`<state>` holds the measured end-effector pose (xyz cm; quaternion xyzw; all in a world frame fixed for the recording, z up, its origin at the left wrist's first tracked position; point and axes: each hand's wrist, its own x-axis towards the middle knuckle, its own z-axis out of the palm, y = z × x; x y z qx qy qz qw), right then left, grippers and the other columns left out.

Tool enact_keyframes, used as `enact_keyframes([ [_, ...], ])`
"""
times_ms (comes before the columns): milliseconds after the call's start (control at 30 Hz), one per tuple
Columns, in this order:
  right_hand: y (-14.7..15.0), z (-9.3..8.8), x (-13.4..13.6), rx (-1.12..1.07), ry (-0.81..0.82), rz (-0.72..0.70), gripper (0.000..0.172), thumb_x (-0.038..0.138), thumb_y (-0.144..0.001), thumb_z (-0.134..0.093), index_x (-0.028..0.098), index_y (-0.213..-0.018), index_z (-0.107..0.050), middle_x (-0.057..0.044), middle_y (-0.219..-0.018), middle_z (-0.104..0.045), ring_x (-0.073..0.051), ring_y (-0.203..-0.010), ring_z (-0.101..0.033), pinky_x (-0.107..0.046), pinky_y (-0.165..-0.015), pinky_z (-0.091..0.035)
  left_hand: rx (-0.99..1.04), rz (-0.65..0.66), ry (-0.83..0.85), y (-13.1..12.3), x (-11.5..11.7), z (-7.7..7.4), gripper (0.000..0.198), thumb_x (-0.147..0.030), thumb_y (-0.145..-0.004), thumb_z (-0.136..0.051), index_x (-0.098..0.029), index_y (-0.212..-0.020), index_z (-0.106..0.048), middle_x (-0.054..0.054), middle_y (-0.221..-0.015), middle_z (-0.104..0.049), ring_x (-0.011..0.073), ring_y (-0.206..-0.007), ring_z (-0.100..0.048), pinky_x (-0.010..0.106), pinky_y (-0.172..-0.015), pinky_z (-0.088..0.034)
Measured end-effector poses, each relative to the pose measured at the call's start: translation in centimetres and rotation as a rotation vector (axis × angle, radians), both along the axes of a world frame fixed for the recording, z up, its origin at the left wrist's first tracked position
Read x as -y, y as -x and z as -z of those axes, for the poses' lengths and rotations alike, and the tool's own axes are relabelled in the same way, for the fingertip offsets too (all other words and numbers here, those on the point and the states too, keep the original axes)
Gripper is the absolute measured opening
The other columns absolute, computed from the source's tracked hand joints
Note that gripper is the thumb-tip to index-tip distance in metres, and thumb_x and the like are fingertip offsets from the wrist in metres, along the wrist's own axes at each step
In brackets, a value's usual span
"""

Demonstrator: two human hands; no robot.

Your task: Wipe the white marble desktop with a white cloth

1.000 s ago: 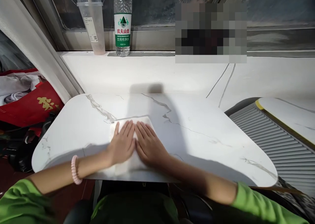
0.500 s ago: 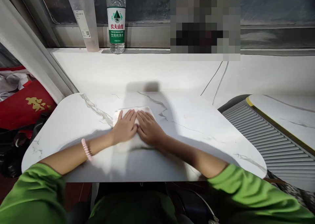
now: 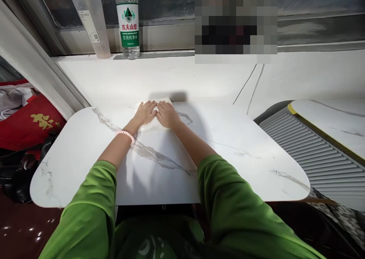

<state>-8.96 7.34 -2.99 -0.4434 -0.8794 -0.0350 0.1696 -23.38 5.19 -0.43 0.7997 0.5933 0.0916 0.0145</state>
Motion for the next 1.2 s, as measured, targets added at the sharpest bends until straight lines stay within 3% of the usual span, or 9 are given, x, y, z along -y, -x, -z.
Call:
enact_keyframes([
  [200, -2.0, -0.7, 4.1, 0.033, -0.01, -0.079, 0.054, 0.021, -0.094, -0.028, -0.004, -0.139, -0.046, -0.023, -0.147, -0.047, -0.033, -0.137, -0.04, -0.048, -0.115, -0.028, 0.002, -0.006, 0.011, -1.1, 4.4, -0.3, 0.051, -0.027, -0.1, -0.034, -0.009, -0.148, -0.037, 0.01, -0.158, -0.033, 0.0248, -0.147, -0.026, 0.048, -0.121, -0.015],
  [400, -5.2, -0.6, 12.4, 0.047, -0.031, -0.033, 0.056, 0.022, -0.094, -0.03, -0.008, -0.139, -0.045, -0.025, -0.145, -0.047, -0.035, -0.138, -0.04, -0.052, -0.115, -0.031, 0.007, 0.176, 0.038, -2.9, 11.1, -0.4, 0.055, -0.032, -0.1, -0.034, -0.009, -0.15, -0.034, 0.01, -0.159, -0.031, 0.0252, -0.148, -0.023, 0.049, -0.122, -0.013],
  [567, -8.0, -0.6, 19.9, 0.048, -0.129, -0.121, 0.056, 0.023, -0.094, -0.032, -0.008, -0.137, -0.047, -0.027, -0.145, -0.047, -0.035, -0.14, -0.038, -0.053, -0.114, -0.035, -0.025, 0.207, 0.033, -5.5, 18.7, -0.4, 0.058, -0.032, -0.099, -0.033, -0.003, -0.15, -0.033, 0.016, -0.159, -0.027, 0.032, -0.149, -0.02, 0.054, -0.121, -0.01],
  [667, -8.9, -0.7, 22.6, 0.032, -0.168, -0.14, 0.055, 0.022, -0.092, -0.034, -0.008, -0.137, -0.048, -0.026, -0.145, -0.047, -0.035, -0.141, -0.037, -0.053, -0.113, -0.037, -0.047, 0.244, 0.011, -6.5, 21.6, -0.4, 0.059, -0.032, -0.099, -0.032, 0.0, -0.149, -0.033, 0.02, -0.157, -0.028, 0.0344, -0.148, -0.019, 0.057, -0.121, -0.008],
  [733, -9.1, -0.7, 23.1, 0.031, -0.158, -0.131, 0.056, 0.021, -0.091, -0.034, -0.007, -0.137, -0.048, -0.026, -0.145, -0.048, -0.034, -0.141, -0.037, -0.054, -0.113, -0.038, -0.057, 0.261, 0.012, -6.8, 22.1, -0.4, 0.059, -0.031, -0.099, -0.031, 0.0, -0.149, -0.033, 0.02, -0.157, -0.028, 0.0339, -0.149, -0.018, 0.058, -0.121, -0.008],
  [800, -9.1, -0.5, 22.4, 0.033, -0.13, -0.126, 0.057, 0.022, -0.09, -0.034, -0.005, -0.138, -0.048, -0.025, -0.145, -0.048, -0.034, -0.14, -0.038, -0.054, -0.113, -0.038, -0.054, 0.254, 0.029, -6.9, 21.4, -0.4, 0.06, -0.031, -0.098, -0.032, -0.001, -0.15, -0.033, 0.019, -0.157, -0.029, 0.0333, -0.149, -0.018, 0.059, -0.12, -0.007],
  [900, -9.0, -0.2, 19.2, 0.037, -0.081, -0.127, 0.059, 0.023, -0.088, -0.033, -0.005, -0.138, -0.049, -0.025, -0.144, -0.049, -0.035, -0.138, -0.04, -0.054, -0.113, -0.037, -0.028, 0.219, 0.053, -6.9, 18.2, -0.1, 0.06, -0.029, -0.095, -0.033, -0.003, -0.149, -0.035, 0.018, -0.157, -0.029, 0.0319, -0.149, -0.02, 0.059, -0.121, -0.007],
  [1067, -7.8, -0.6, 10.2, 0.081, -0.024, -0.074, 0.057, 0.022, -0.089, -0.033, -0.008, -0.135, -0.049, -0.028, -0.139, -0.052, -0.036, -0.132, -0.046, -0.052, -0.112, -0.034, 0.003, 0.177, 0.065, -6.3, 8.9, 0.2, 0.058, -0.026, -0.094, -0.034, -0.009, -0.149, -0.035, 0.014, -0.157, -0.032, 0.0253, -0.148, -0.024, 0.051, -0.122, -0.011],
  [1200, -6.5, -1.0, 3.0, 0.072, -0.002, -0.065, 0.054, 0.021, -0.089, -0.031, -0.006, -0.132, -0.051, -0.026, -0.135, -0.056, -0.035, -0.128, -0.049, -0.049, -0.111, -0.034, 0.0, 0.135, 0.038, -5.6, 2.2, 0.2, 0.055, -0.025, -0.096, -0.034, -0.007, -0.148, -0.036, 0.014, -0.157, -0.033, 0.0251, -0.147, -0.026, 0.05, -0.121, -0.013],
])
